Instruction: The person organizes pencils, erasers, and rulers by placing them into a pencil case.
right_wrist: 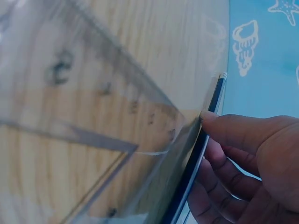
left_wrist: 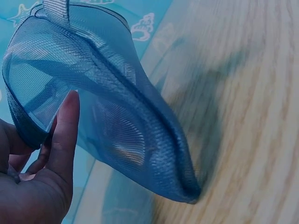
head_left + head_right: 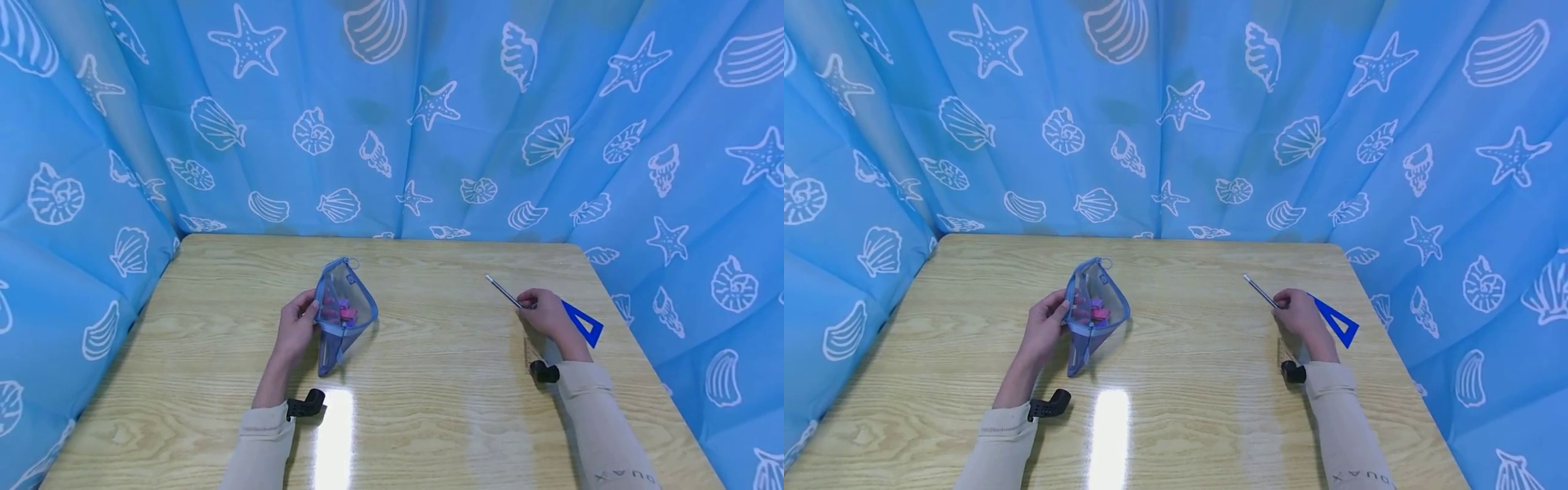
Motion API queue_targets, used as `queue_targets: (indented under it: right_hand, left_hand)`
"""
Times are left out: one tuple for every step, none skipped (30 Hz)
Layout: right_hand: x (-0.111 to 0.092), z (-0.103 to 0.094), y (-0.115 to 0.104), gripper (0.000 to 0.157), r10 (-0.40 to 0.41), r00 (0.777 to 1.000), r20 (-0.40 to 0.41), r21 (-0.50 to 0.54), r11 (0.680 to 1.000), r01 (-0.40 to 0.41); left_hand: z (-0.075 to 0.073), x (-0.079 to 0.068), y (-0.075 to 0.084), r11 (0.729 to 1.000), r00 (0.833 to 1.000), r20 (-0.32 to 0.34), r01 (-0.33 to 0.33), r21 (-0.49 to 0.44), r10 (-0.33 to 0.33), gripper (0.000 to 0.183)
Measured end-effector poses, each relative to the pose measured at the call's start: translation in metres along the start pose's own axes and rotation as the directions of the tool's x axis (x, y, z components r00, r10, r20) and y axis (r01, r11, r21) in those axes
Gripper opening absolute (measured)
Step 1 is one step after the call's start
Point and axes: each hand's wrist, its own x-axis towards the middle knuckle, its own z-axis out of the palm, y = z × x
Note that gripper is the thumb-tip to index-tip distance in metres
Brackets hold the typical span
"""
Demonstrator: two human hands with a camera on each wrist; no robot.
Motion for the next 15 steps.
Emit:
queue_targets:
  right_hand:
    - [0.0013, 0.0009, -0.0011, 0.028, 0.000, 1.000, 0.001, -0.007, 1.000, 0.000]
    - [0.0023, 0.0019, -0.0019, 0.027, -0.003, 1.000, 0.002, -0.014, 1.000, 0.003]
    - [0.0028, 0.0029, -0.0028, 0.026, -0.006, 1.000, 0.004, -0.019, 1.000, 0.006]
    - [0.0035, 0.0039, -0.0032, 0.025, -0.006, 1.000, 0.004, -0.026, 1.000, 0.006]
    - [0.0037, 0.0051, -0.0036, 0.024, -0.005, 1.000, 0.002, -0.033, 0.999, 0.005]
    - [0.0036, 0.0059, -0.0039, 0.024, -0.006, 1.000, 0.000, -0.038, 0.999, 0.006]
    - [0.0033, 0.0067, -0.0044, 0.023, -0.009, 1.000, -0.006, -0.044, 0.999, 0.008]
    - [0.0025, 0.0073, -0.0049, 0.023, -0.008, 1.000, -0.008, -0.045, 0.999, 0.008]
    - [0.0020, 0.0076, -0.0054, 0.022, -0.008, 1.000, -0.011, -0.046, 0.999, 0.008]
    - [0.0014, 0.0076, -0.0057, 0.022, -0.011, 1.000, -0.011, -0.051, 0.999, 0.011]
    - [0.0006, 0.0073, -0.0064, 0.022, -0.020, 1.000, -0.012, -0.057, 0.998, 0.019]
    - [0.0003, 0.0068, -0.0064, 0.021, -0.027, 1.000, -0.012, -0.065, 0.998, 0.026]
    - [0.0003, 0.0063, -0.0064, 0.021, -0.029, 0.999, -0.012, -0.072, 0.997, 0.028]
    - [0.0001, 0.0057, -0.0065, 0.020, -0.032, 0.999, -0.012, -0.077, 0.997, 0.031]
    - [0.0002, 0.0051, -0.0064, 0.020, -0.036, 0.999, -0.011, -0.083, 0.996, 0.035]
  left_hand:
    - [-0.0008, 0.0000, 0.0003, 1.000, 1.000, 0.000, 0.001, 0.001, -0.001, 0.035]
    - [-0.0013, -0.0002, 0.0004, 1.000, 1.000, 0.000, 0.002, -0.001, -0.002, 0.035]
    - [-0.0019, -0.0005, 0.0005, 1.000, 1.000, 0.001, 0.002, 0.001, -0.002, 0.035]
    - [-0.0023, -0.0010, 0.0006, 1.000, 1.000, 0.002, 0.007, 0.004, -0.007, 0.035]
    - [-0.0026, -0.0015, 0.0006, 1.000, 1.000, 0.003, 0.011, 0.007, -0.011, 0.035]
    - [-0.0027, -0.0017, 0.0001, 1.000, 1.000, 0.002, 0.012, 0.012, -0.012, 0.035]
    - [-0.0027, -0.0020, -0.0005, 1.000, 1.000, -0.001, 0.013, 0.014, -0.013, 0.035]
    - [-0.0024, -0.0019, -0.0011, 1.000, 1.000, -0.003, 0.012, 0.013, -0.012, 0.035]
    - [-0.0020, -0.0016, -0.0017, 1.000, 1.000, -0.006, 0.011, 0.010, -0.011, 0.035]
    - [-0.0015, -0.0013, -0.0024, 1.000, 1.000, -0.010, 0.011, 0.007, -0.011, 0.034]
    - [-0.0010, -0.0013, -0.0028, 1.000, 1.000, -0.012, 0.007, 0.006, -0.007, 0.034]
    - [-0.0005, -0.0011, -0.0032, 1.000, 1.000, -0.012, 0.003, 0.005, -0.003, 0.033]
    - [0.0003, -0.0006, -0.0038, 1.000, 1.000, -0.011, 0.001, 0.001, -0.001, 0.033]
    - [0.0009, 0.0001, -0.0043, 1.000, 1.000, -0.011, 0.001, -0.002, -0.001, 0.033]
    - [0.0013, 0.0005, -0.0043, 1.000, 1.000, -0.010, 0.001, -0.003, -0.001, 0.033]
